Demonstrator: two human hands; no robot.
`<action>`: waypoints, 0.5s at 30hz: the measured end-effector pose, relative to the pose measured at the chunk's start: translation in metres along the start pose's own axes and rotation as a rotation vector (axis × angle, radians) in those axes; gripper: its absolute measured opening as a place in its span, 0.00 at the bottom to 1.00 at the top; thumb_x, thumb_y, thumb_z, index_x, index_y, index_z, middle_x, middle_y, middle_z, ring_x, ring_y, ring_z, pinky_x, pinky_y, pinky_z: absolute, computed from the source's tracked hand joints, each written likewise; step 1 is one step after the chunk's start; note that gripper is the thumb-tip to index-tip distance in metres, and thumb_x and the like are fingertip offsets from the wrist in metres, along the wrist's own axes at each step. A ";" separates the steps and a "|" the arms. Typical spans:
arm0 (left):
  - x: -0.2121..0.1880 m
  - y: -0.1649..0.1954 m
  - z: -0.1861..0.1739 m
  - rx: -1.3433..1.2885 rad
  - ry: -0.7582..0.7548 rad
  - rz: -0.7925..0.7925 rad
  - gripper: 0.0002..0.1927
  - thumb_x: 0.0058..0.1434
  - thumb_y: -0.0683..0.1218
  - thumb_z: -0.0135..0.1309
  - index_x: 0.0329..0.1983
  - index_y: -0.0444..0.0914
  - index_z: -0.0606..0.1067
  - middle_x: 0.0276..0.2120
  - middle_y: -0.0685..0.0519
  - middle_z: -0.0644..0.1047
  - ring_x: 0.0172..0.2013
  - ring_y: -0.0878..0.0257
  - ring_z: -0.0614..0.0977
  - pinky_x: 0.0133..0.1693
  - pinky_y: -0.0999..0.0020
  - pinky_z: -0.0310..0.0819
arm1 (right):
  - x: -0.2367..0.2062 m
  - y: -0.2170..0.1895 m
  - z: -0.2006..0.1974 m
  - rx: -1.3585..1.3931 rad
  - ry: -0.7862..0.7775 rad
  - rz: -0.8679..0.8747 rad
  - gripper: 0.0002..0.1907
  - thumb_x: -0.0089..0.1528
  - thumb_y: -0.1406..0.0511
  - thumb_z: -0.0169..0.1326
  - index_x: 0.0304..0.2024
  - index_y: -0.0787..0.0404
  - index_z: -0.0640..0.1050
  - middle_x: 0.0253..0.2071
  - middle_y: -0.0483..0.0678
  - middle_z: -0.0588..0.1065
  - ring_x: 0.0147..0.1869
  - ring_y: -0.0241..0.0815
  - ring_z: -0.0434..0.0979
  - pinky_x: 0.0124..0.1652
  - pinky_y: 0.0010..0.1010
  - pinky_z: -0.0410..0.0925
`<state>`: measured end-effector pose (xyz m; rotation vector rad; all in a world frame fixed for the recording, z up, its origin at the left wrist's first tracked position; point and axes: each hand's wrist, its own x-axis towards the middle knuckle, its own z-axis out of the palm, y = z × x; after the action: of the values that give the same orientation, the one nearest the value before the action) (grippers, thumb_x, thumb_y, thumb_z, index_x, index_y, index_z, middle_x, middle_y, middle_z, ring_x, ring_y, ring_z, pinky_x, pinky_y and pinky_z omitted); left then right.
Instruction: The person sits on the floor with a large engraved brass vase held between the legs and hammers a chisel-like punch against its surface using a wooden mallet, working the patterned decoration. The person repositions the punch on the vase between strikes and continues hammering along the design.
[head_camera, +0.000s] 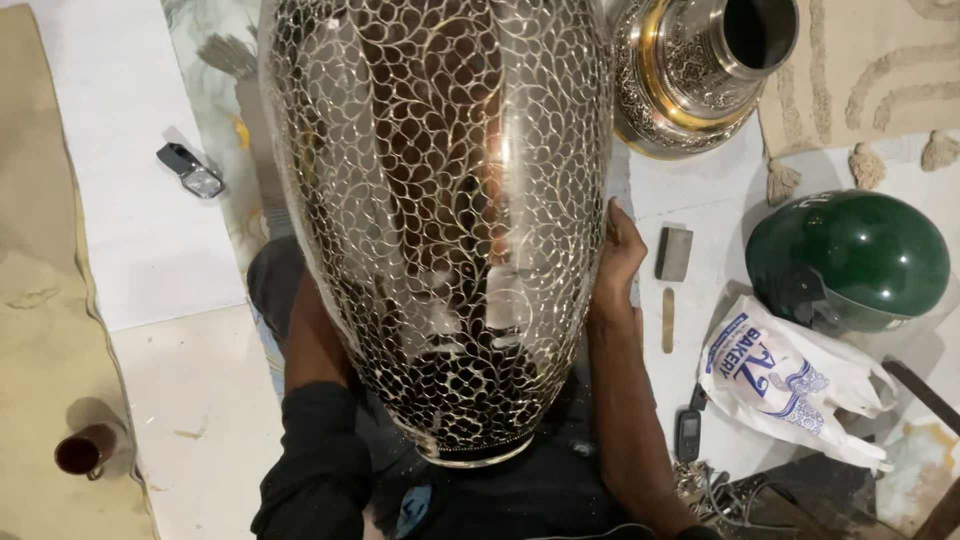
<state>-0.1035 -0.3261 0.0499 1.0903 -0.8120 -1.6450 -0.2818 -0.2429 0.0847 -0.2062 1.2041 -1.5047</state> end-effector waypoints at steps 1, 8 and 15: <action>-0.003 -0.004 0.006 0.006 -0.005 -0.005 0.34 0.74 0.62 0.43 0.70 0.32 0.66 0.58 0.39 0.75 0.53 0.52 0.78 0.54 0.60 0.77 | -0.002 -0.004 -0.001 0.003 -0.004 0.000 0.23 0.73 0.59 0.39 0.53 0.72 0.75 0.45 0.57 0.78 0.43 0.44 0.81 0.44 0.31 0.76; 0.002 -0.015 0.019 0.057 -0.008 0.009 0.34 0.74 0.62 0.42 0.72 0.34 0.63 0.60 0.39 0.73 0.56 0.51 0.76 0.56 0.57 0.74 | 0.002 -0.011 -0.009 -0.038 -0.042 0.010 0.25 0.74 0.57 0.37 0.55 0.72 0.74 0.46 0.56 0.77 0.45 0.43 0.79 0.46 0.31 0.76; -0.017 0.023 0.037 0.096 0.002 0.042 0.34 0.75 0.62 0.40 0.74 0.35 0.59 0.62 0.39 0.70 0.58 0.51 0.73 0.59 0.54 0.70 | 0.007 -0.014 -0.015 -0.079 -0.157 -0.080 0.26 0.74 0.56 0.37 0.55 0.72 0.74 0.42 0.59 0.77 0.43 0.46 0.79 0.45 0.36 0.75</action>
<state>-0.1276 -0.3168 0.0891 1.1332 -0.9145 -1.5835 -0.3034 -0.2426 0.0855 -0.4218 1.1415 -1.4822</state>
